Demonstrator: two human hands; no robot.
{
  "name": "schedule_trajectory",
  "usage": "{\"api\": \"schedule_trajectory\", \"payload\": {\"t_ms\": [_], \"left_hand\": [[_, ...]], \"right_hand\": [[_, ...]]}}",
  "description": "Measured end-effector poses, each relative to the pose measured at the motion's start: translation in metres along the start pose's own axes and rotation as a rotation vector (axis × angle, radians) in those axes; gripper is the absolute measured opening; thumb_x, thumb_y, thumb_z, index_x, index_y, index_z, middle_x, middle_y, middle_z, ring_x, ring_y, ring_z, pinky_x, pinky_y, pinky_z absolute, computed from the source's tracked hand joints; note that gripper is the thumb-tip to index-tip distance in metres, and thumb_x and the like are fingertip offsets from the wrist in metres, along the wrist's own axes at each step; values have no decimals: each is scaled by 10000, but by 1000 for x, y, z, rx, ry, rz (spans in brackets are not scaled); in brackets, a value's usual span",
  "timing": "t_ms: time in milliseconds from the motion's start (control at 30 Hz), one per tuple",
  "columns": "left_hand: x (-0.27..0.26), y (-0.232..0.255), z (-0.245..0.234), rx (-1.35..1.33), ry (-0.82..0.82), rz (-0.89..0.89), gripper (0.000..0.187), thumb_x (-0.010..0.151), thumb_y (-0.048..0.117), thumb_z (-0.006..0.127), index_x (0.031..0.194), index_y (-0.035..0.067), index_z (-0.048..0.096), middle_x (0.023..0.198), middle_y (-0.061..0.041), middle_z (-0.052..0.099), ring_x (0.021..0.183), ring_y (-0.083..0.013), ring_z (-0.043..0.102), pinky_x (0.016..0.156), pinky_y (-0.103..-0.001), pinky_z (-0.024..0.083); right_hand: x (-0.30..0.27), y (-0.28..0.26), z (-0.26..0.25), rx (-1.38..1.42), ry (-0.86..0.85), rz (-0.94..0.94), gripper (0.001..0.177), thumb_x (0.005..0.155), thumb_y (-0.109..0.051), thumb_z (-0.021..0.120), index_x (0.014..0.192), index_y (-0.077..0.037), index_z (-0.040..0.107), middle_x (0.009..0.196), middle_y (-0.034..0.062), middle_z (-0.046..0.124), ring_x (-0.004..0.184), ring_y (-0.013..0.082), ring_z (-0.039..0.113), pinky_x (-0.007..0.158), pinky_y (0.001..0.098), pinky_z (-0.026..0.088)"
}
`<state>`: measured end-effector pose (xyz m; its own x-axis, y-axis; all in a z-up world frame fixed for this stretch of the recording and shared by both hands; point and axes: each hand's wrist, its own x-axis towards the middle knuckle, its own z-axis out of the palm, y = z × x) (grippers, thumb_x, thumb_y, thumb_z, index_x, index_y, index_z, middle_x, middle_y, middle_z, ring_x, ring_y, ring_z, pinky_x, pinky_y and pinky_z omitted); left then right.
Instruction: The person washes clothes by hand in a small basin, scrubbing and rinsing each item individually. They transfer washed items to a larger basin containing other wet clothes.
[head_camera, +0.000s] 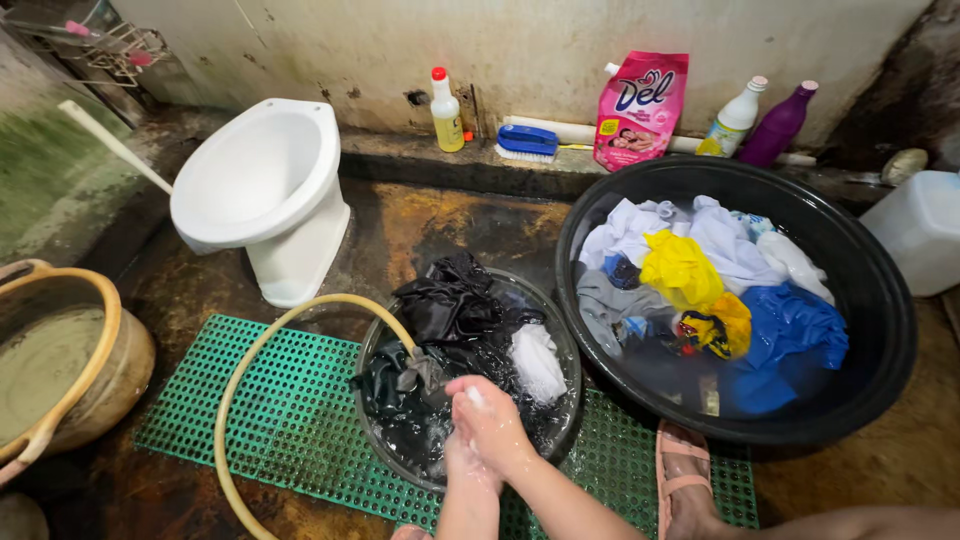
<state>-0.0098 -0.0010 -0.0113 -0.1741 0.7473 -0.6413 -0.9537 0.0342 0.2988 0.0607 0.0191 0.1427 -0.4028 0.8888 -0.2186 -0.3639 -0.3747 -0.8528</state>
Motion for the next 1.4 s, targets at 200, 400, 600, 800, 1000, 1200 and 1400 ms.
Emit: {"api": "schedule_trajectory", "payload": {"t_ms": [200,400,600,800,1000,1200,1400], "left_hand": [[0,-6,-17,-95,81,13,347,1051,324,428,1153,60,628,1053,-102,687,898,-242,671,789,-372,547],[-13,-22,35,450,208,66,254,1039,268,504,1044,41,617,990,-107,642,885,-244,608,771,-391,497],[-8,-33,99,1004,58,424,229,973,187,595,1117,33,686,1090,-94,686,1024,-260,640,921,-369,499],[14,-69,100,1814,-256,638,756,788,-62,519,1507,166,469,1576,-200,429,1240,-409,518,1000,-471,433],[16,-57,58,2306,36,42,499,1107,242,376,1606,232,348,1412,-149,627,1262,-343,636,1068,-477,480],[0,-45,44,2248,287,-96,490,949,507,644,1390,301,585,1563,-41,399,1386,-336,428,1089,-513,434],[-4,-73,45,2100,421,309,286,868,395,652,1127,338,760,1599,17,364,1334,-320,353,1066,-555,332]], "right_hand": [[18,57,-15,-1,34,-13,159,1018,-142,587,934,-16,631,728,-5,539,618,78,458,522,247,394],[20,21,-65,124,170,76,122,838,-29,577,867,-62,691,640,79,569,534,196,537,467,325,436],[-8,-89,-196,-858,533,-639,331,1067,-206,460,1065,-35,744,983,83,728,906,206,665,835,324,517],[-21,-108,-298,-264,823,-23,241,1008,-209,576,1095,-26,706,905,137,701,661,190,630,582,316,519],[-29,-78,-352,-264,738,-94,309,928,-248,747,1114,-2,741,917,74,691,721,126,581,639,284,476],[-7,-54,-319,-1359,1107,-285,573,748,-334,803,1274,-139,687,1212,187,664,966,347,671,816,438,539],[19,38,-192,-686,339,-131,378,868,-95,649,1246,-117,644,1213,106,718,1136,262,704,970,366,542]]}}
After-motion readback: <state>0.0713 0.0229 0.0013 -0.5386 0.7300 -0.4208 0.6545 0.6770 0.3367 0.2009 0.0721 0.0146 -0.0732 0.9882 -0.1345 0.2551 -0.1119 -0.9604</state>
